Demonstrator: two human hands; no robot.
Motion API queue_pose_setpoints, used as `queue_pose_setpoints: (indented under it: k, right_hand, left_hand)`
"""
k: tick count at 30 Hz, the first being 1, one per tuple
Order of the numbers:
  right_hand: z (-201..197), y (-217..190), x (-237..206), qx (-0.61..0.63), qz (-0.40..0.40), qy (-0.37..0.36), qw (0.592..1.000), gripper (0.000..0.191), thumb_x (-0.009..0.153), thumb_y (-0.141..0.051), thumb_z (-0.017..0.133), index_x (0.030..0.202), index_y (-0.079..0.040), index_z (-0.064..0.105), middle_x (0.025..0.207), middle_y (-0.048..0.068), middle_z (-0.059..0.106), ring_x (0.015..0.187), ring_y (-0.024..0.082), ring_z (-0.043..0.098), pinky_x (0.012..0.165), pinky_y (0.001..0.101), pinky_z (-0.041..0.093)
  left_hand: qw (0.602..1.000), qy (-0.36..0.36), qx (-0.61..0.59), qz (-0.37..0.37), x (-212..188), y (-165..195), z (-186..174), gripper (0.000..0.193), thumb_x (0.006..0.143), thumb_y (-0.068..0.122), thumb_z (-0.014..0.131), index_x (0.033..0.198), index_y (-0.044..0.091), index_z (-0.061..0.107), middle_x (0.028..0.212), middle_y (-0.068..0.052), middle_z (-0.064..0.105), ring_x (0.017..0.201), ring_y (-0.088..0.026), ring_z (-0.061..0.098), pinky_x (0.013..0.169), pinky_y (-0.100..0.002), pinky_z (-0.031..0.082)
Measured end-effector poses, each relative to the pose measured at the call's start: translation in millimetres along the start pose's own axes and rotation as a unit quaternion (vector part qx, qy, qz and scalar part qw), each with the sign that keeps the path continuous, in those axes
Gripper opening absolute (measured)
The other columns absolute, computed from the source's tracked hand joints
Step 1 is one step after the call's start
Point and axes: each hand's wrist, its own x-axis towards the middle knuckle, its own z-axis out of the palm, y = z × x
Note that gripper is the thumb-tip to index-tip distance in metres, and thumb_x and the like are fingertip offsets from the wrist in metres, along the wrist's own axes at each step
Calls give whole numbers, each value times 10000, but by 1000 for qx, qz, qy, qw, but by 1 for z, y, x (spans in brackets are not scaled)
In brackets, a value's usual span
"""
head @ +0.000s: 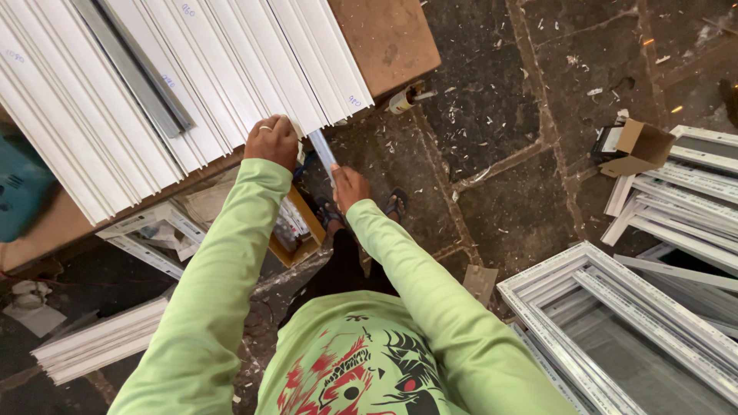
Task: The person handles long white PVC window profile strips on a workbench, aligns and inserts metal reinforcement bars into the profiles, and uses a cordless drill to drill and fasten the profiles together, working through several strips one at a time.
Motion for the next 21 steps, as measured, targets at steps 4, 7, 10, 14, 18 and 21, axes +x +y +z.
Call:
queue_pose_setpoints:
  k: [4, 7, 10, 14, 18, 21]
  right_hand:
    - [0, -5, -2, -1, -12, 0, 1000, 453, 1014, -413, 565, 793, -26, 646, 520, 45, 570, 393, 141, 526, 394, 328, 411]
    - [-1, -2, -2, 12, -17, -10, 1000, 440, 1015, -409, 566, 788, -38, 636, 523, 40, 567, 389, 139, 518, 384, 323, 401]
    - [-6, 13, -5, 47, 7, -32, 998, 424, 1023, -410, 562, 784, -62, 607, 524, 23, 539, 382, 134, 491, 368, 319, 380]
    - [-27, 55, -23, 83, 10, -80, 993, 426, 1055, -438, 532, 791, -105, 558, 519, 3, 492, 372, 121, 456, 347, 307, 343]
    - [-76, 111, -51, 82, 24, -85, 993, 333, 1039, -409, 537, 855, -143, 618, 537, -11, 487, 398, 113, 458, 381, 300, 354]
    - [-134, 148, -78, -68, 2, -68, 995, 352, 1041, -380, 562, 833, -104, 628, 532, 38, 506, 433, 137, 515, 425, 337, 414]
  left_hand:
    - [999, -36, -12, -9, 0, 1, -1, 165, 843, 62, 653, 973, 11, 741, 1099, -99, 697, 1104, -258, 676, 1016, -382, 528]
    - [1000, -31, -5, -2, -1, 0, 1, 194, 851, 67, 645, 1005, 8, 746, 1126, -98, 700, 1118, -251, 674, 1025, -377, 522]
    - [1000, -18, -4, 1, -4, -2, 4, 193, 873, 66, 642, 1023, 6, 746, 1145, -96, 698, 1135, -250, 668, 1040, -376, 517]
    - [1000, -9, -23, 0, -5, -2, 5, 194, 854, 69, 646, 1012, 13, 743, 1144, -100, 700, 1132, -260, 663, 1035, -387, 517]
    - [999, -28, -37, -9, -2, 1, 1, 205, 841, 66, 656, 1008, -20, 738, 1106, -128, 698, 1077, -291, 662, 1002, -395, 519]
    - [1000, -10, -17, -4, -3, 3, -4, 212, 834, 44, 661, 1024, -23, 730, 1127, -110, 695, 1137, -264, 660, 1046, -392, 520]
